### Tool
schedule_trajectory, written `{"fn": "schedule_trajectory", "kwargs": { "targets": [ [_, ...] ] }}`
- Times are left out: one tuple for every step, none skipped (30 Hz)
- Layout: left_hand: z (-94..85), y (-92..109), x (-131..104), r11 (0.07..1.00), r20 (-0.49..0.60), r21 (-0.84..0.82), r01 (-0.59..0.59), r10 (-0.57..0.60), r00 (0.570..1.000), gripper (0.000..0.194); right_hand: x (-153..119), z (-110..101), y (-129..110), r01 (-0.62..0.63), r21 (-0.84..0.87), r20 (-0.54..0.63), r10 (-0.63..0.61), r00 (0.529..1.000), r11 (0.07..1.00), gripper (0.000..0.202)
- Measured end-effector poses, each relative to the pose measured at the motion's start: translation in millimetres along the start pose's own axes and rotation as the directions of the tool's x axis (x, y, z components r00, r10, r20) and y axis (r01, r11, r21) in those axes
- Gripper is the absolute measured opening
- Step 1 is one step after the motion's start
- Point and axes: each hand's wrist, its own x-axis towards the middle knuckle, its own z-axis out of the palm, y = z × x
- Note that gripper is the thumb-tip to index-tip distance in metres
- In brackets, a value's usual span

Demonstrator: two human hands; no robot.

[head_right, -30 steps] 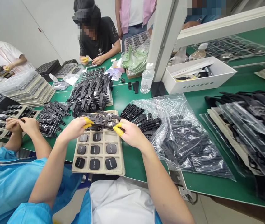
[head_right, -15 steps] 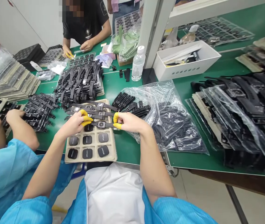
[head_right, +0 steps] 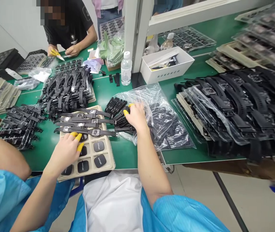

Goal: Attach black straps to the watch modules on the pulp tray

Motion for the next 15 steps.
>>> {"fn": "schedule_trajectory", "kwargs": {
  "targets": [
    [-0.4,2.3,1.8,1.0,0.023,0.007,0.007,-0.007,1.0,0.025,-1.3,2.6,-2.3,0.013,-0.021,0.027,-0.012,1.0,1.0,0.04],
    [-0.7,4.0,3.9,1.0,0.037,0.008,0.013,-0.013,0.999,0.024,-2.8,4.4,-5.4,0.035,-0.032,0.039,-0.033,0.999,0.999,0.043],
    [-0.8,5.0,6.1,1.0,0.045,0.006,0.017,-0.017,0.999,0.023,-4.5,5.2,-8.6,0.071,-0.034,0.046,-0.069,0.997,0.997,0.045],
    [-0.9,5.5,8.0,1.0,0.045,0.002,0.022,-0.022,0.999,0.023,-6.0,5.1,-11.5,0.12,-0.031,0.057,-0.118,0.991,0.992,0.045],
    [-0.8,5.7,9.6,1.0,0.041,-0.001,0.031,-0.031,0.999,0.023,-7.5,4.3,-14.0,0.176,-0.027,0.082,-0.173,0.981,0.984,0.045],
    [-0.6,5.6,10.8,0.999,0.034,-0.003,0.042,-0.042,0.999,0.023,-8.8,2.9,-16.0,0.233,-0.023,0.124,-0.228,0.966,0.972,0.043],
    [-0.3,5.6,11.4,0.999,0.028,-0.003,0.051,-0.051,0.998,0.024,-10.0,1.2,-17.5,0.281,-0.023,0.177,-0.273,0.946,0.959,0.042],
    [0.2,5.5,11.7,0.998,0.025,0.0,0.058,-0.058,0.998,0.025,-11.1,-0.8,-18.6,0.315,-0.028,0.233,-0.3,0.925,0.949,0.04],
    [0.7,5.6,11.6,0.998,0.025,0.007,0.06,-0.06,0.998,0.026,-12.1,-2.7,-19.7,0.33,-0.039,0.278,-0.307,0.91,0.943,0.038],
    [1.1,5.9,11.4,0.998,0.026,0.017,0.058,-0.058,0.998,0.026,-13.0,-4.4,-20.8,0.33,-0.053,0.312,-0.299,0.902,0.942,0.036],
    [1.4,6.5,11.2,0.998,0.027,0.027,0.052,-0.053,0.998,0.026,-13.9,-5.7,-22.1,0.325,-0.067,0.338,-0.285,0.897,0.943,0.035],
    [1.6,7.2,11.2,0.998,0.026,0.037,0.047,-0.048,0.998,0.027,-14.7,-6.7,-23.6,0.314,-0.078,0.357,-0.268,0.895,0.946,0.035],
    [1.7,8.1,11.3,0.998,0.024,0.046,0.047,-0.048,0.999,0.027,-15.5,-7.2,-25.3,0.302,-0.086,0.374,-0.25,0.893,0.95,0.035],
    [1.7,9.0,11.7,0.997,0.024,0.05,0.052,-0.053,0.998,0.027,-16.2,-7.4,-27.1,0.289,-0.091,0.39,-0.233,0.891,0.953,0.036],
    [1.7,9.9,12.4,0.997,0.025,0.053,0.063,-0.064,0.998,0.026,-16.8,-7.1,-29.1,0.279,-0.092,0.403,-0.22,0.888,0.956,0.036]
  ]
}}
